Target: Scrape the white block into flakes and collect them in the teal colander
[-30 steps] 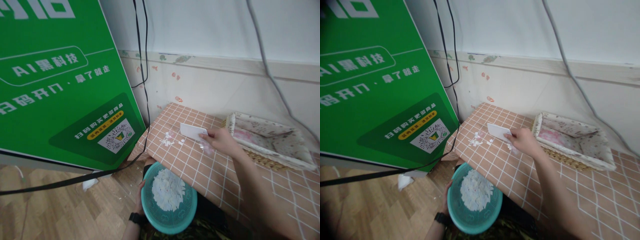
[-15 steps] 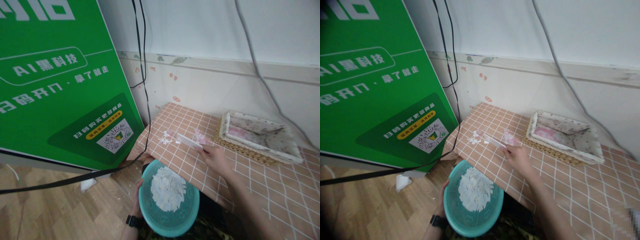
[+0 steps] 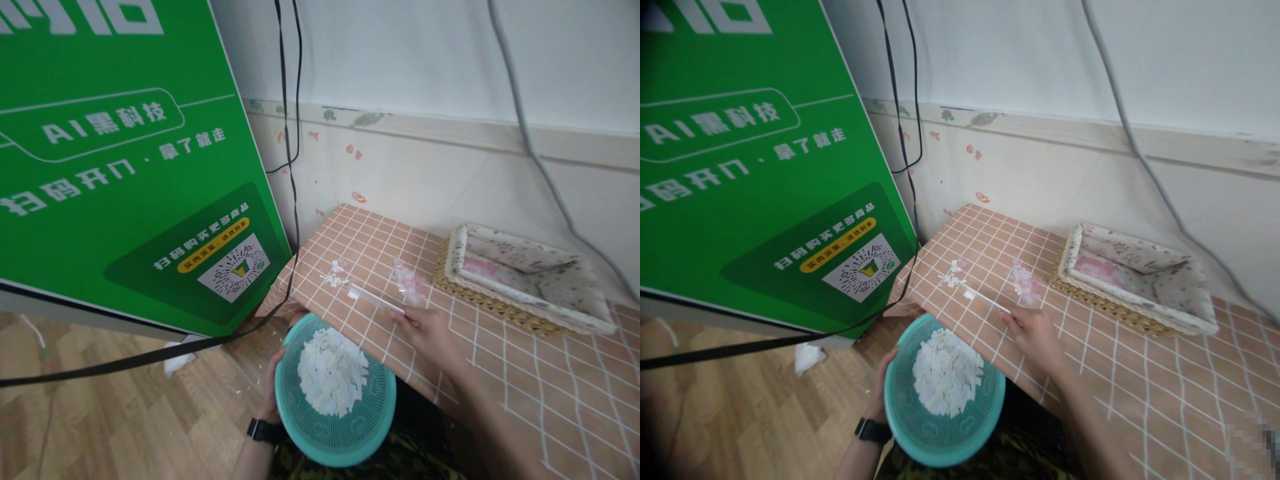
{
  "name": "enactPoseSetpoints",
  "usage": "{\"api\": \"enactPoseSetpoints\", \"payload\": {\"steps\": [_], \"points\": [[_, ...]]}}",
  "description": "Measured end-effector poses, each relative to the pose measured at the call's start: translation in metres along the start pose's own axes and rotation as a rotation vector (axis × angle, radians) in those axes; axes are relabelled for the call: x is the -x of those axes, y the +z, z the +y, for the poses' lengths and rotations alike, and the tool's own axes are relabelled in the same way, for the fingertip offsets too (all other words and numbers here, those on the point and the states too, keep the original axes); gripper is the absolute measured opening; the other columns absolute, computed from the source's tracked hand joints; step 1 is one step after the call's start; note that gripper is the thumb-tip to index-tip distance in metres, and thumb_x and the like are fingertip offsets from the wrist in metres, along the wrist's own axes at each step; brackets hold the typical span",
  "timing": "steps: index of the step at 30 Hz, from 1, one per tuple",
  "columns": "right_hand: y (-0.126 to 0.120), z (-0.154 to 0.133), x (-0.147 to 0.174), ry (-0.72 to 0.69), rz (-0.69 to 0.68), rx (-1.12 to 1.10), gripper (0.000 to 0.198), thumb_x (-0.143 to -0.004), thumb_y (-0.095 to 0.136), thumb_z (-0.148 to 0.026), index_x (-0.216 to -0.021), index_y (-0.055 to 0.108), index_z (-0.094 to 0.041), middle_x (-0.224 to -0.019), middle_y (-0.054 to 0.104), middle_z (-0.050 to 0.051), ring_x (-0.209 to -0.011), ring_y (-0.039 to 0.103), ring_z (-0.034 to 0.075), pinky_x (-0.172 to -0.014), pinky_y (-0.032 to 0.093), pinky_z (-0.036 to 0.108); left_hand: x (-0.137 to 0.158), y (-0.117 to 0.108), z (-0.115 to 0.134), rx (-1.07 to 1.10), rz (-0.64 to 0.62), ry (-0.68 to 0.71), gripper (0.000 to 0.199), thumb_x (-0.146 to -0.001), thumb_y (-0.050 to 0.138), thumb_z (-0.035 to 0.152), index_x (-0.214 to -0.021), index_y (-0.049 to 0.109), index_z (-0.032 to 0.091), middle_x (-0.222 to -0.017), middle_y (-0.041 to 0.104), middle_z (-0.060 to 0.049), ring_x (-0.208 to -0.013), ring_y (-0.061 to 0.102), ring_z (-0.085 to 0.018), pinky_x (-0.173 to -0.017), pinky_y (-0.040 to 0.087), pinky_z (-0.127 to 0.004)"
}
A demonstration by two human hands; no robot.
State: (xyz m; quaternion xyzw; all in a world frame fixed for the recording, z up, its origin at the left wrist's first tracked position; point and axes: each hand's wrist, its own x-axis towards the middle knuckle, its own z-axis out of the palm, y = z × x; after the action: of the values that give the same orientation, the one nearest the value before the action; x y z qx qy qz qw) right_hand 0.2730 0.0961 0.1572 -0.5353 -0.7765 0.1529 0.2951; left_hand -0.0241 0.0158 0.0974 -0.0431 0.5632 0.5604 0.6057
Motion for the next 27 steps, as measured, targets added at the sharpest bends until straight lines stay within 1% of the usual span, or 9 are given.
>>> {"api": "enactPoseSetpoints", "payload": {"steps": [2, 4, 7, 11, 13, 17, 22, 25, 27], "points": [[0.002, -0.002, 0.005, 0.023, 0.004, -0.026, 0.041, -0.088, 0.044, -0.037, -0.053, 0.050, -0.017, -0.047, 0.048, -0.001, -0.044, 0.042, 0.009, -0.049, 0.029, 0.023, -0.006, -0.006, -0.002, 0.047, -0.091, -0.037, 0.015, -0.067, 0.067, 0.026, -0.075, 0.068, 0.014, -0.063, 0.069, -0.002, -0.055, 0.062, -0.016, -0.058, 0.050, -0.027], [0.003, -0.005, 0.009, 0.057, 0.017, -0.040, 0.039, -0.089, 0.044, -0.038, -0.057, 0.054, -0.017, -0.050, 0.051, -0.001, -0.046, 0.045, 0.010, -0.050, 0.031, 0.023, -0.010, -0.010, -0.003, 0.069, -0.143, -0.037, 0.015, -0.067, 0.067, 0.025, -0.076, 0.068, 0.014, -0.064, 0.069, -0.001, -0.057, 0.062, -0.015, -0.059, 0.050, -0.026], [0.005, -0.007, 0.012, 0.074, 0.013, -0.039, 0.037, -0.089, 0.043, -0.038, -0.062, 0.059, -0.018, -0.053, 0.055, 0.001, -0.048, 0.048, 0.012, -0.053, 0.035, 0.024, -0.012, -0.012, -0.002, 0.069, -0.171, -0.027, 0.014, -0.066, 0.068, 0.025, -0.076, 0.069, 0.015, -0.065, 0.069, -0.001, -0.058, 0.062, -0.015, -0.059, 0.050, -0.026], [0.006, -0.010, 0.015, 0.066, -0.026, -0.038, 0.034, -0.089, 0.044, -0.037, -0.065, 0.062, -0.019, -0.062, 0.062, 0.003, -0.053, 0.054, 0.014, -0.056, 0.039, 0.026, -0.014, -0.013, 0.000, 0.056, -0.214, -0.055, 0.015, -0.070, 0.067, 0.028, -0.077, 0.069, 0.015, -0.066, 0.070, -0.001, -0.057, 0.062, -0.015, -0.058, 0.050, -0.026], [0.006, -0.012, 0.016, 0.072, -0.039, -0.063, 0.032, -0.089, 0.044, -0.036, -0.070, 0.065, -0.020, -0.068, 0.066, 0.004, -0.058, 0.058, 0.016, -0.059, 0.042, 0.027, -0.015, -0.014, 0.000, 0.058, -0.218, -0.059, 0.017, -0.071, 0.067, 0.029, -0.079, 0.069, 0.015, -0.066, 0.070, -0.001, -0.057, 0.062, -0.014, -0.058, 0.049, -0.025], [0.010, -0.017, 0.023, 0.070, -0.081, -0.136, 0.027, -0.089, 0.044, -0.033, -0.090, 0.068, -0.022, -0.079, 0.069, 0.005, -0.069, 0.064, 0.019, -0.065, 0.047, 0.029, -0.014, -0.012, 0.002, 0.062, -0.210, -0.007, 0.015, -0.069, 0.067, 0.027, -0.077, 0.069, 0.014, -0.067, 0.070, -0.001, -0.059, 0.062, -0.014, -0.062, 0.050, -0.024], [0.014, -0.033, 0.029, -0.049, -0.170, -0.204, 0.030, -0.090, 0.041, -0.030, -0.105, 0.067, -0.024, -0.094, 0.070, 0.008, -0.085, 0.065, 0.022, -0.075, 0.049, 0.033, -0.012, -0.009, 0.008, 0.059, -0.192, -0.048, 0.011, -0.069, 0.067, 0.025, -0.073, 0.069, 0.014, -0.065, 0.070, -0.001, -0.058, 0.063, -0.015, -0.061, 0.050, -0.025], [0.011, -0.039, 0.025, -0.067, -0.244, -0.252, 0.031, -0.090, 0.041, -0.031, -0.106, 0.066, -0.025, -0.089, 0.071, 0.006, -0.076, 0.066, 0.019, -0.070, 0.049, 0.031, -0.013, -0.009, 0.011, 0.062, -0.183, -0.049, 0.011, -0.068, 0.068, 0.024, -0.071, 0.069, 0.014, -0.062, 0.070, -0.002, -0.056, 0.062, -0.015, -0.059, 0.049, -0.025], [0.007, -0.038, 0.018, -0.023, -0.211, -0.236, 0.029, -0.090, 0.042, -0.033, -0.096, 0.069, -0.024, -0.078, 0.070, 0.004, -0.067, 0.063, 0.017, -0.065, 0.047, 0.028, -0.015, -0.010, 0.011, 0.059, -0.193, -0.047, 0.012, -0.068, 0.068, 0.025, -0.072, 0.070, 0.013, -0.063, 0.070, -0.002, -0.057, 0.062, -0.015, -0.059, 0.049, -0.025]]}}
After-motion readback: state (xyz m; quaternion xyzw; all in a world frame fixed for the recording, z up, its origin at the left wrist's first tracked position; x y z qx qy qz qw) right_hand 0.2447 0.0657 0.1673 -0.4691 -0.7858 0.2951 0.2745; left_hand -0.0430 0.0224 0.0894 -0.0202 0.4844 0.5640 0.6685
